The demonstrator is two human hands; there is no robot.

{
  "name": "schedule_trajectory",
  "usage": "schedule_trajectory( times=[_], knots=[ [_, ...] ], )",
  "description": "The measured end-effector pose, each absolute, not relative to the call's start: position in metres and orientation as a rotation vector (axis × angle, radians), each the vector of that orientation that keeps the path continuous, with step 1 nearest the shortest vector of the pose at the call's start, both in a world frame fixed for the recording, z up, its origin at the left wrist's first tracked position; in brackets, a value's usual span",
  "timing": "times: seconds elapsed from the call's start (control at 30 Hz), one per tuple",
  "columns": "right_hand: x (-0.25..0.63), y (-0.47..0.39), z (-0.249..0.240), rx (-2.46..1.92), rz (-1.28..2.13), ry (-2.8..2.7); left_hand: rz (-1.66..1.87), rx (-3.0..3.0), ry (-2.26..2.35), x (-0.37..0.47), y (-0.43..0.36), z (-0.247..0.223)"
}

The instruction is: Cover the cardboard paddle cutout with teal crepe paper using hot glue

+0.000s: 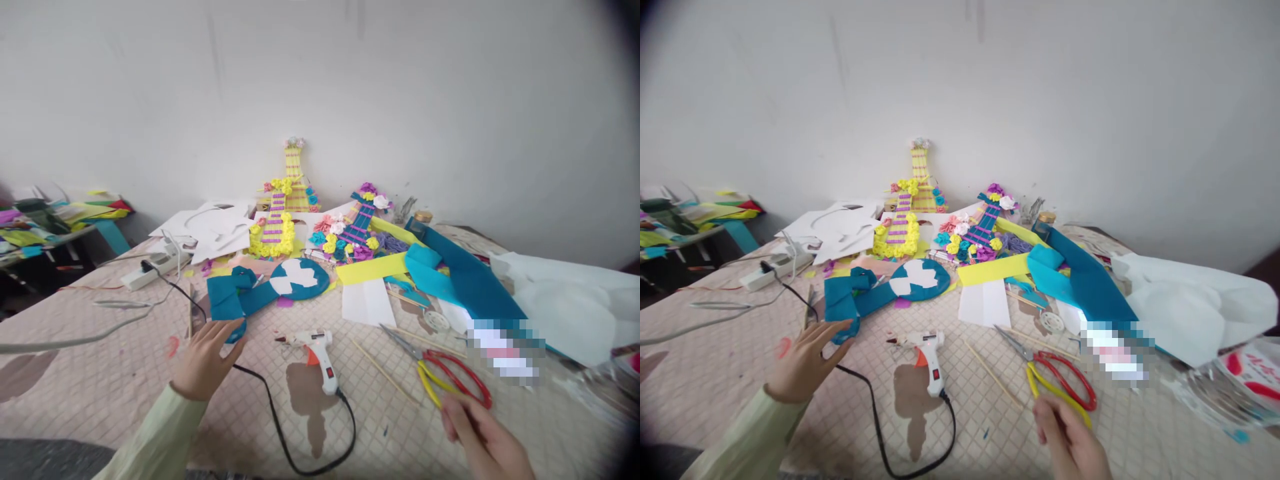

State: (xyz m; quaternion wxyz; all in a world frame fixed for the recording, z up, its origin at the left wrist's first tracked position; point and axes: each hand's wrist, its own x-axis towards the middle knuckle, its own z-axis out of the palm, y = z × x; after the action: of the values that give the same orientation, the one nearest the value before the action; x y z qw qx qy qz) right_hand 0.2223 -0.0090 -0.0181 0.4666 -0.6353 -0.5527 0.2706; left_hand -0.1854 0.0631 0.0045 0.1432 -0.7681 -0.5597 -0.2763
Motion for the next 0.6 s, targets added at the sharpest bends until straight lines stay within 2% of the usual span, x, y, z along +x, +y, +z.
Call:
schedule_trajectory(
  times=[0.1,0.2,0.33,0.47,0.6],
  knots=[
    [0.185,0.009,0.010,-1.291,0.972,-1.200,-1.079,-2.305,-1.508,-0.151,0.048,0.023],
    [0.142,0.024,0.032,-0.844,1.496,-1.049,-1.334,-2.523,-1.456,-0.109,0.029,0.047],
    [0.103,0.027,0.039,-0.446,1.978,-0.909,-1.650,-2.720,-1.283,-0.064,0.014,0.071],
    [0.089,0.021,0.032,-0.448,2.097,-0.794,-1.811,-2.786,-1.176,-0.038,0.014,0.078],
    [0.090,0.019,0.029,-0.507,2.117,-0.700,-1.799,-2.719,-1.178,-0.028,0.019,0.078]
  ],
)
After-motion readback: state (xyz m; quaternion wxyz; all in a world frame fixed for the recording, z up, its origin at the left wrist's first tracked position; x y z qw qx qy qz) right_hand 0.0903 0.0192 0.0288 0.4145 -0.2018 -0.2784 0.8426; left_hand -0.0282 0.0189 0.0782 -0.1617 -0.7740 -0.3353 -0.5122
